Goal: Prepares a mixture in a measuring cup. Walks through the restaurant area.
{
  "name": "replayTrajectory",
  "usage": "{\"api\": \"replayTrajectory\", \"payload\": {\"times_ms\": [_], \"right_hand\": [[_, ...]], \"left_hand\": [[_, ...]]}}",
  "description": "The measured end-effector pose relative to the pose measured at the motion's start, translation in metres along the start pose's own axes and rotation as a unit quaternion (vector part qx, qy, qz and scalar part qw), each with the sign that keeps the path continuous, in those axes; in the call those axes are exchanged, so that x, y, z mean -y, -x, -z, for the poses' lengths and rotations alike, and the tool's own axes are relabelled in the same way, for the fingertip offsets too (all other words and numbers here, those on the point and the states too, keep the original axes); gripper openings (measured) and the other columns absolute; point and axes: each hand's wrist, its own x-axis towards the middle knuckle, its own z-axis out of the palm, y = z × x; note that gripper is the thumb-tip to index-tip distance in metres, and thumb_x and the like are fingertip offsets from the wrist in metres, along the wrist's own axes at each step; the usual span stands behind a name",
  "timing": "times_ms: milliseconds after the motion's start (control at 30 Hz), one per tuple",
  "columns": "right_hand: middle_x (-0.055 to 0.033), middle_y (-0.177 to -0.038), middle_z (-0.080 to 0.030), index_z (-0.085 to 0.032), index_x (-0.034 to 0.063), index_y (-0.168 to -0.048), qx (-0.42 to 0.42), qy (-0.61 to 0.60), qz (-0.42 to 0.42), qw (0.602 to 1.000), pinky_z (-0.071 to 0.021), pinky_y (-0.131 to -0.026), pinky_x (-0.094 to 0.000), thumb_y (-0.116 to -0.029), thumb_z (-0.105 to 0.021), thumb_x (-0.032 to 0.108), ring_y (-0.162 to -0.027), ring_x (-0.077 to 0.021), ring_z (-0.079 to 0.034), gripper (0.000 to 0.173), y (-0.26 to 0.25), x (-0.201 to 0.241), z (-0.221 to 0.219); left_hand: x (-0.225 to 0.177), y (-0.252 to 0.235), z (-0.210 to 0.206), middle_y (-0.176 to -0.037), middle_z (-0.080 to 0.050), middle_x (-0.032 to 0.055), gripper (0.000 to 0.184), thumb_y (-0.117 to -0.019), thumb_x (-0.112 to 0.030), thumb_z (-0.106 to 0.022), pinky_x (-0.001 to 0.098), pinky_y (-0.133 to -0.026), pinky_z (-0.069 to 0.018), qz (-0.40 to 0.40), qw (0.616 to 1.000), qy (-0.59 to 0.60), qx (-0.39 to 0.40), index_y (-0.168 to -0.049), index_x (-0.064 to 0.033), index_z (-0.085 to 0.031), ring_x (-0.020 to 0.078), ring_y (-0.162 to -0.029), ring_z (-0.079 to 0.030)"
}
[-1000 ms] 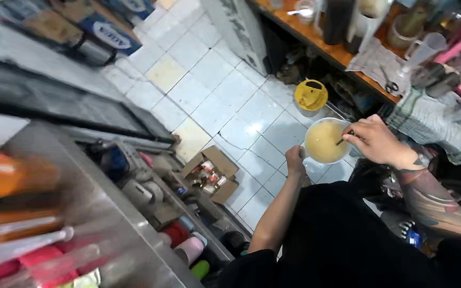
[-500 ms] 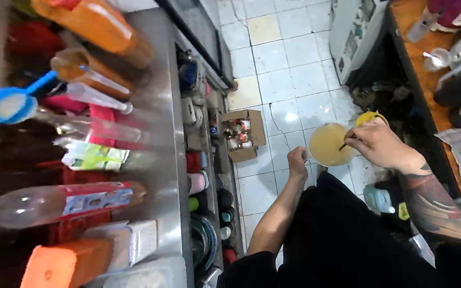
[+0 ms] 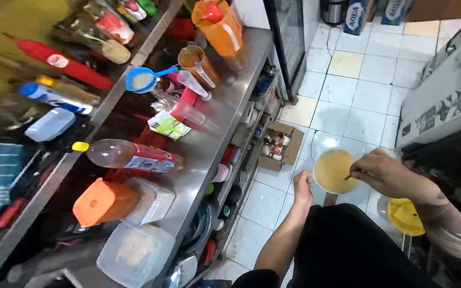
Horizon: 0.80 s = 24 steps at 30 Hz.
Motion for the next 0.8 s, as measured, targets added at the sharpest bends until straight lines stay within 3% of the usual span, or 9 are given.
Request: {"api": "replayTrajectory", "payload": {"times_ms": [133,233,367,500,600,800], "right_hand": [[0.0025,-0.098,-0.073,-0.073,0.0170,-0.111,0.023,-0.031,0.097,0.994,-0.0481,-0.097,-0.0430,-0.1085,-0.048,0.037,-0.097,-0.0121,-0.066,0.032,-0.066,-0.036,0.012],[0.0005,-0.094,-0.073,-0.074,0.0159,-0.106,-0.032,0.043,0.121,0.991,-0.0510,-0.094,-0.0465,-0.1070,-0.049,0.032,-0.094,-0.0170,-0.068,0.030,-0.114,-0.053,0.027],[-0.0023,-0.088,-0.070,-0.071,0.0134,-0.102,-0.035,0.130,0.131,0.982,-0.0483,-0.087,-0.0501,-0.1062,-0.048,0.030,-0.087,-0.0223,-0.066,0.029,-0.154,-0.066,0.053],[0.0029,-0.083,-0.069,-0.072,0.0148,-0.101,-0.001,0.060,0.201,0.978,-0.0498,-0.085,-0.0483,-0.1055,-0.050,0.031,-0.081,-0.0154,-0.066,0.028,-0.194,-0.068,0.052],[0.0063,-0.089,-0.072,-0.075,0.0194,-0.106,0.040,-0.024,0.197,0.979,-0.0449,-0.098,-0.0482,-0.1059,-0.053,0.035,-0.088,-0.0095,-0.066,0.028,-0.237,-0.058,0.033],[0.0011,-0.099,-0.072,-0.073,0.0194,-0.108,0.000,0.078,0.232,0.970,-0.0427,-0.096,-0.0548,-0.1080,-0.046,0.036,-0.095,-0.0198,-0.066,0.031,-0.326,-0.042,0.020]], "left_hand": [[-0.010,-0.033,-0.026,-0.061,-0.055,-0.0021,0.027,-0.0911,-0.011,-0.048,0.0258,-0.058,-0.0476,-0.025,0.998,0.027,-0.050,-0.065,-0.0120,-0.057,0.0082,-0.059,-0.056],[-0.024,-0.057,-0.039,-0.063,-0.058,-0.0010,0.024,-0.0913,-0.011,-0.049,0.0266,-0.061,-0.0489,-0.033,0.994,0.047,-0.096,-0.069,-0.0112,-0.058,0.0086,-0.062,-0.058],[-0.038,-0.086,-0.042,-0.063,-0.054,-0.0017,0.023,-0.0908,-0.011,-0.050,0.0251,-0.057,-0.0447,-0.064,0.984,0.066,-0.153,-0.068,-0.0127,-0.055,0.0086,-0.058,-0.053],[-0.055,-0.109,-0.031,-0.065,-0.053,-0.0016,0.022,-0.0922,-0.015,-0.051,0.0291,-0.060,-0.0460,-0.081,0.975,0.073,-0.194,-0.070,-0.0144,-0.054,0.0110,-0.062,-0.053],[-0.072,-0.121,-0.014,-0.068,-0.058,-0.0001,0.026,-0.0987,-0.021,-0.050,0.0308,-0.063,-0.0512,-0.081,0.967,0.086,-0.225,-0.076,-0.0131,-0.059,0.0123,-0.065,-0.058],[-0.107,-0.145,0.035,-0.064,-0.057,-0.0022,0.024,-0.0945,-0.018,-0.053,0.0260,-0.057,-0.0475,-0.112,0.947,0.104,-0.282,-0.071,-0.0144,-0.059,0.0085,-0.059,-0.055]]}}
